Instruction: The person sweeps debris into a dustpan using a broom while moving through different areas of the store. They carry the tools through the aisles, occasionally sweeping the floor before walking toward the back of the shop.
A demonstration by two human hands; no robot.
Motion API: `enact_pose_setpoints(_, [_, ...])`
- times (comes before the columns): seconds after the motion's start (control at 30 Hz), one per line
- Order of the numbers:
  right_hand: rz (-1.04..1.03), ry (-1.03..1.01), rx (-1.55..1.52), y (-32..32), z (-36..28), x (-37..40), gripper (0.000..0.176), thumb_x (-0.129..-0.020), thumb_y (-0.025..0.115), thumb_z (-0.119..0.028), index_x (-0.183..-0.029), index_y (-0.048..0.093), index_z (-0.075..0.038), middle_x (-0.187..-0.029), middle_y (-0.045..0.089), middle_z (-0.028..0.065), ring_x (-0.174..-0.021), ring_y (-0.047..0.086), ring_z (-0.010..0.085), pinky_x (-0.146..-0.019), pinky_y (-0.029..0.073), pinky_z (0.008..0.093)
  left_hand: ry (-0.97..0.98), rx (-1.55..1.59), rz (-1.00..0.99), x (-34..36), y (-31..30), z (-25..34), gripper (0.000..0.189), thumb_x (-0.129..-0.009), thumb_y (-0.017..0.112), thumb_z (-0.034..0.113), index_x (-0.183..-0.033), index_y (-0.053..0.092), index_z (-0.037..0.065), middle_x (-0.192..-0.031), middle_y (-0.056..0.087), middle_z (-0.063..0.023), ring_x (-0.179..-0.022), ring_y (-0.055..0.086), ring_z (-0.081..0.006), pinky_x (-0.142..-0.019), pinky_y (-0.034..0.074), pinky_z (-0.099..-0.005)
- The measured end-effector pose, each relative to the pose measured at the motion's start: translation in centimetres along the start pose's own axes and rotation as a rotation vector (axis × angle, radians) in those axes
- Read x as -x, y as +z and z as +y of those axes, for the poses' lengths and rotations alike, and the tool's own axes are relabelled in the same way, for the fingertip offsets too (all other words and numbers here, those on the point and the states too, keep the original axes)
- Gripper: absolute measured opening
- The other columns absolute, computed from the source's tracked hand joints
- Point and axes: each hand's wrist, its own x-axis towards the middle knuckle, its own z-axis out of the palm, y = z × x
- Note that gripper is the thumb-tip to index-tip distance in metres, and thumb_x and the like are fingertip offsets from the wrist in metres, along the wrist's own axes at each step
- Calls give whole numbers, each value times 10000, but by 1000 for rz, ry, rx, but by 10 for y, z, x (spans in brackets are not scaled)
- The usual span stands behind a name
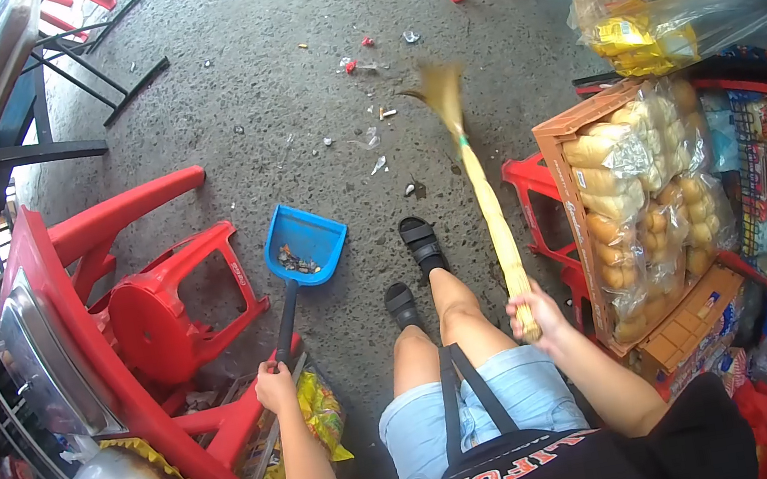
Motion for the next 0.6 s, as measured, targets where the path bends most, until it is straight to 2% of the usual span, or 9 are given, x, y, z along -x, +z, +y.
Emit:
enact_pose_setpoints(0.1, [45, 149, -175, 6, 22, 13, 230, -672, 444, -71, -868, 337, -126, -561, 420, 54, -397, 429, 152, -320, 371, 264, 8, 21, 15, -4, 6, -3, 166, -636, 567, 224, -755, 581, 108, -745, 578, -105, -732, 547, -262, -651, 415, -341])
enact_pose_setpoints(0.2, [2, 317, -498, 15, 20, -42, 103, -671, 457, -99, -714, 367, -75, -530, 406, 39, -387, 412, 106, -329, 359, 214, 11, 51, 9, -7, 7, -3, 169, -632, 572, 225, -757, 582, 111, -750, 578, -103, -739, 544, -266, -655, 415, -339])
enact_pose_setpoints(0.27, [-214, 181, -461, 48, 8, -72, 98, -658, 461, -91, -649, 367, -68, -487, 392, 17, -384, 410, 94, -337, 366, 201, -12, 28, -7, -5, 5, -1, 176, -632, 573, 229, -765, 580, 116, -753, 576, -113, -744, 542, -272, -654, 414, -342])
enact_pose_setpoints(0.3, [-312, 240, -561, 75, -6, -75, 106, -652, 464, -97, -627, 365, -68, -488, 391, 19, -386, 410, 94, -343, 369, 200, -21, 17, -11, -3, 4, 0, 176, -632, 573, 229, -765, 580, 116, -753, 576, -113, -744, 542, -272, -654, 414, -342])
enact_pose_setpoints(0.33, [-374, 192, -500, 101, -19, -74, 120, -652, 470, -107, -624, 364, -59, -496, 389, 19, -394, 405, 92, -349, 370, 197, -25, 24, -18, 0, 3, 0, 178, -632, 574, 232, -769, 579, 118, -751, 575, -119, -743, 542, -274, -654, 413, -345])
enact_pose_setpoints(0.37, [-468, 310, -604, 114, -26, -86, 132, -653, 475, -114, -644, 366, -40, -524, 399, 25, -415, 408, 90, -360, 374, 192, -28, 34, -22, 1, 2, 1, 180, -632, 574, 234, -772, 577, 121, -750, 574, -125, -743, 542, -275, -654, 411, -349])
enact_pose_setpoints(0.4, [-505, 321, -627, 127, -31, -93, 134, -660, 474, -112, -667, 369, -30, -555, 410, 30, -429, 405, 88, -370, 372, 189, -33, 25, -39, 1, 3, 1, 208, -623, 588, 237, -799, 569, 128, -753, 571, -132, -740, 541, -280, -651, 410, -354])
enact_pose_setpoints(0.5, [-562, 192, -529, 149, -35, -85, 126, -681, 452, -94, -731, 357, -29, -575, 414, 38, -425, 399, 94, -370, 354, 196, -10, 30, -37, 3, 11, -8, 237, -613, 602, 231, -822, 558, 129, -762, 570, -131, -742, 539, -279, -654, 409, -352])
enact_pose_setpoints(0.6, [-528, 77, -303, 142, -26, -42, 365, -686, 435, -76, -1005, 278, -157, -587, 420, 51, -411, 412, 117, -342, 362, 230, -1, 128, -127, 7, 17, -26, 247, -617, 604, 199, -851, 551, 140, -778, 569, -133, -755, 540, -268, -664, 406, -337])
